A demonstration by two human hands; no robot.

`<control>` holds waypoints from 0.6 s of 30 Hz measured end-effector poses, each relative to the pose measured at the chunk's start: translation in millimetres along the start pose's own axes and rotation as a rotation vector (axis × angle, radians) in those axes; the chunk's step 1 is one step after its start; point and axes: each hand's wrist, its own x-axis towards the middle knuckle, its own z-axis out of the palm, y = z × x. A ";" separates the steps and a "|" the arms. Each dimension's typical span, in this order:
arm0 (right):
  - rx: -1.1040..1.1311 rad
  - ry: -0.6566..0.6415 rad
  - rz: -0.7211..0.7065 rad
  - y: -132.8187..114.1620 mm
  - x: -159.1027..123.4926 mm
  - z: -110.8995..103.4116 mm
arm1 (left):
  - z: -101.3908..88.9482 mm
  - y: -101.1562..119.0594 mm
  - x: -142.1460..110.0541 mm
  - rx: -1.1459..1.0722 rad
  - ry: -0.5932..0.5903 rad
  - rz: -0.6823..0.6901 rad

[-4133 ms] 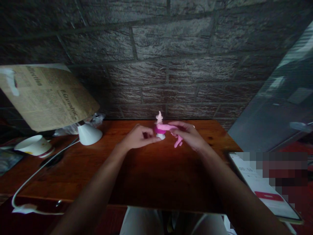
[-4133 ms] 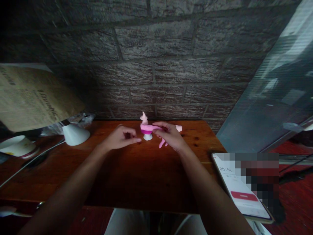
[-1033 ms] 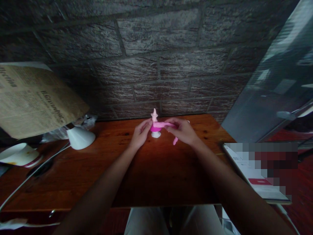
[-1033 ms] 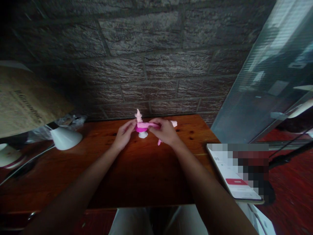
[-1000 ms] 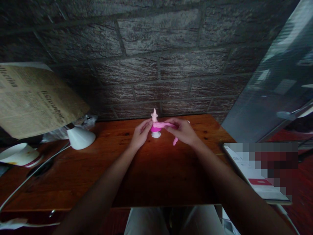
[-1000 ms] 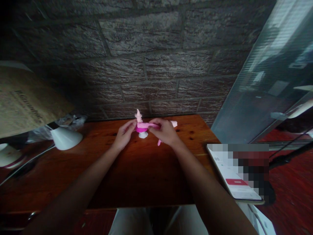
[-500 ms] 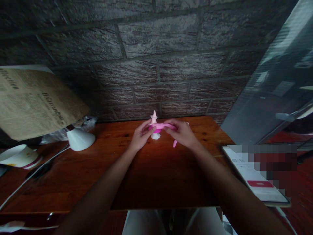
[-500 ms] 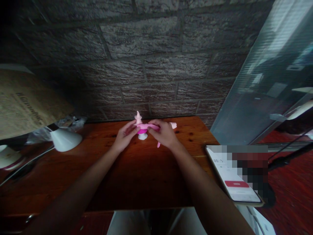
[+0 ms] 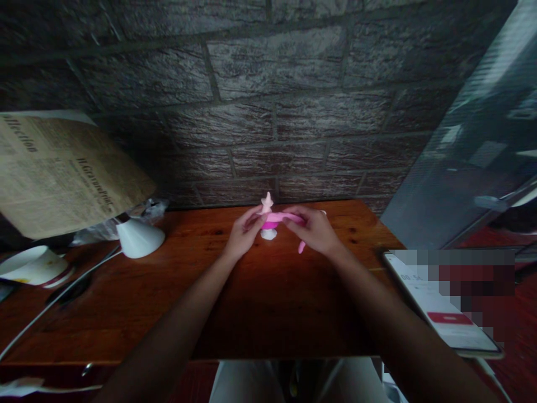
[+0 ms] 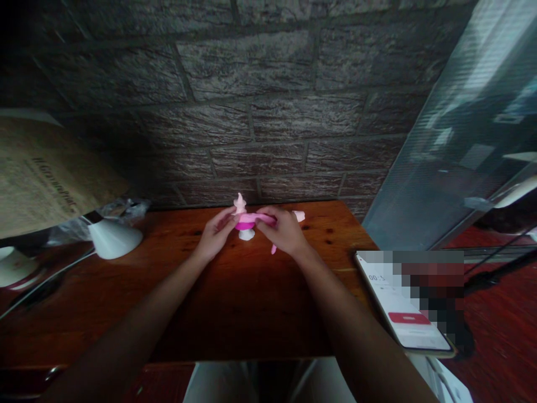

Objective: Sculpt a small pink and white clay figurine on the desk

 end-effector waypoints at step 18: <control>0.069 -0.043 0.052 0.1 -2.8 1.7 | 1.4 0.7 0.6 0.007 0.014 -0.001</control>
